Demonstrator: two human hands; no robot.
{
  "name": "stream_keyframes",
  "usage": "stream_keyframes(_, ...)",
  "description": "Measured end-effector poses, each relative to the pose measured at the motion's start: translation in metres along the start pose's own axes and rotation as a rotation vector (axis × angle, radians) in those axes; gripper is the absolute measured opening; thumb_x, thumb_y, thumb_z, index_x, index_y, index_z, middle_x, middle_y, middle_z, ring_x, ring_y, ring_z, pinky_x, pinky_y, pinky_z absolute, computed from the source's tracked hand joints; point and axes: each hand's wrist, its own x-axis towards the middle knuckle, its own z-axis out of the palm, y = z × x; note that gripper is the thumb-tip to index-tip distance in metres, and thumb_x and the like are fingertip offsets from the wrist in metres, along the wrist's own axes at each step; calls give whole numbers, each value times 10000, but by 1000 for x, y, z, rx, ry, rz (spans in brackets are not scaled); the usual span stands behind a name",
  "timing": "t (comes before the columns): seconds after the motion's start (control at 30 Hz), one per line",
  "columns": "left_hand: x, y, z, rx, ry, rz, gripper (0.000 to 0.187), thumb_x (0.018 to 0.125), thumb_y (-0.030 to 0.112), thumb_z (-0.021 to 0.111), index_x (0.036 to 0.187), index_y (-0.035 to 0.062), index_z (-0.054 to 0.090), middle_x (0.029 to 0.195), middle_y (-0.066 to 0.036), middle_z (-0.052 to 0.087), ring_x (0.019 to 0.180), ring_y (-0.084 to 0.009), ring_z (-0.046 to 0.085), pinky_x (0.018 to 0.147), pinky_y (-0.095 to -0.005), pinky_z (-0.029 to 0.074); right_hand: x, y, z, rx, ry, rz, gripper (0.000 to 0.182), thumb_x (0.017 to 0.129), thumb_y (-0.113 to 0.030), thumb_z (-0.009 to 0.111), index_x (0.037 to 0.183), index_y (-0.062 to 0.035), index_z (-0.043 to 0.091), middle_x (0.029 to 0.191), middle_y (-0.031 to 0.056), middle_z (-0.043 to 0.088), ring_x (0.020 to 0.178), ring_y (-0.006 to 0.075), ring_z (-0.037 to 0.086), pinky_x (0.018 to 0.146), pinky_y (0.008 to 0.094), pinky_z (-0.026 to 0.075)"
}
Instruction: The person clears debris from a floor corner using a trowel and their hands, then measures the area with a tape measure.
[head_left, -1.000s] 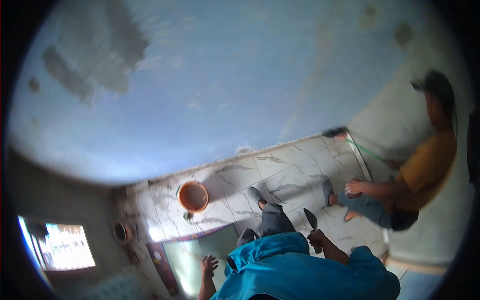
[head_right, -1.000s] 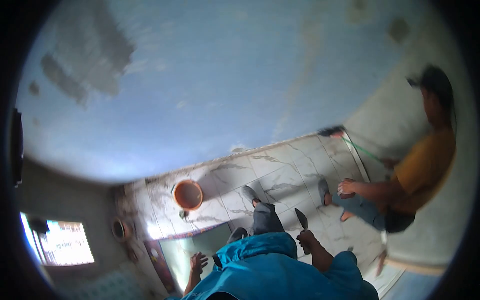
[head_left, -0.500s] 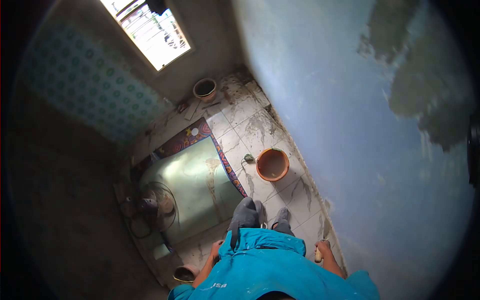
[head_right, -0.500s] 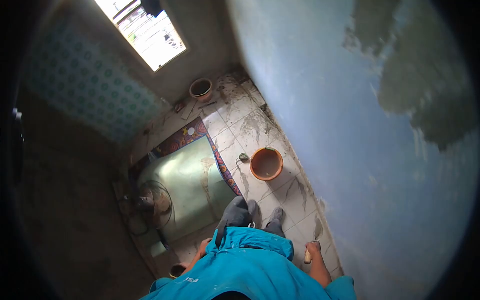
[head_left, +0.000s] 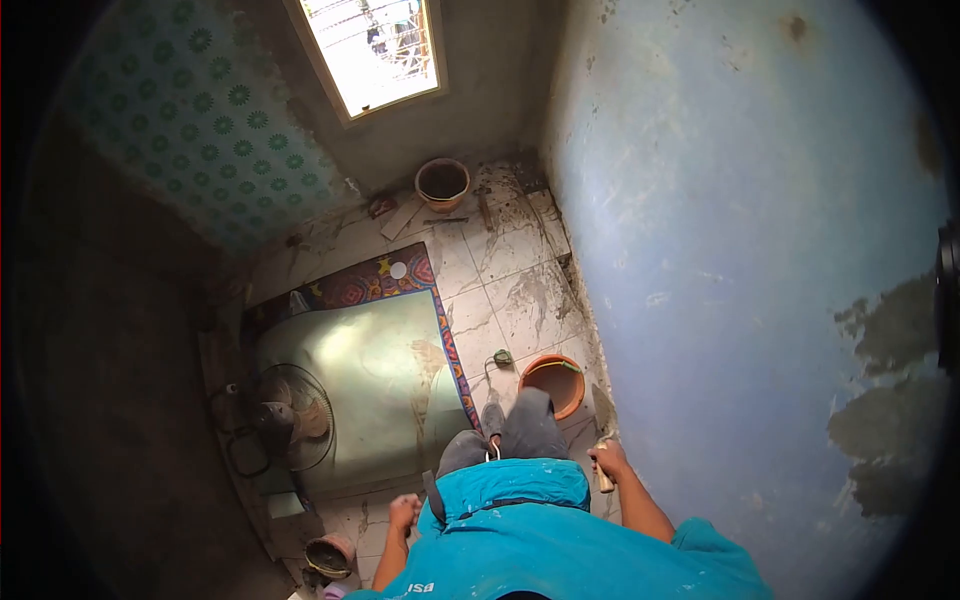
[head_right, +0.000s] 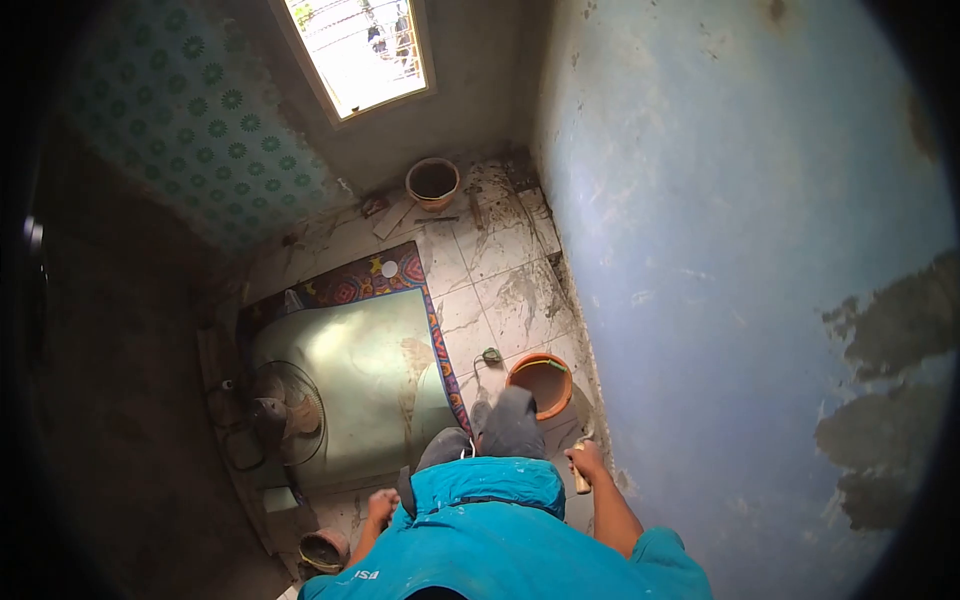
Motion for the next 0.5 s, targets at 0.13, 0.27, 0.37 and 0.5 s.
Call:
stream_keyframes(0.13,67,115,-6,-407,35,-48,269,878,249,565,1043,37,546,879,-77,620,662,-167,622,487,-259,475,9,-61,14,-101,-24,-76,253,760,-79,665,897,16,474,700,104,555,494,173,553,422,305,473)
stream_keyframes(0.27,112,228,4,-388,0,39,362,870,287,584,1119,28,540,928,-74,626,708,-157,627,552,-221,458,35,-114,15,-450,-103,-3,123,745,-43,651,809,35,580,625,117,566,478,200,546,414,326,443)
stream_keyframes(0.37,150,283,23,-271,-32,131,316,860,263,601,1073,30,581,859,-65,638,709,-132,620,571,-229,452,78,-122,15,-151,-58,230,145,745,-55,618,668,61,579,607,137,568,436,202,519,405,346,424)
stream_keyframes(0.5,220,344,57,-125,-74,105,274,838,237,616,1006,21,626,833,-87,654,707,-146,616,622,-275,474,114,-224,22,-368,-51,294,209,733,-90,647,804,106,630,735,197,623,609,279,605,550,400,499)
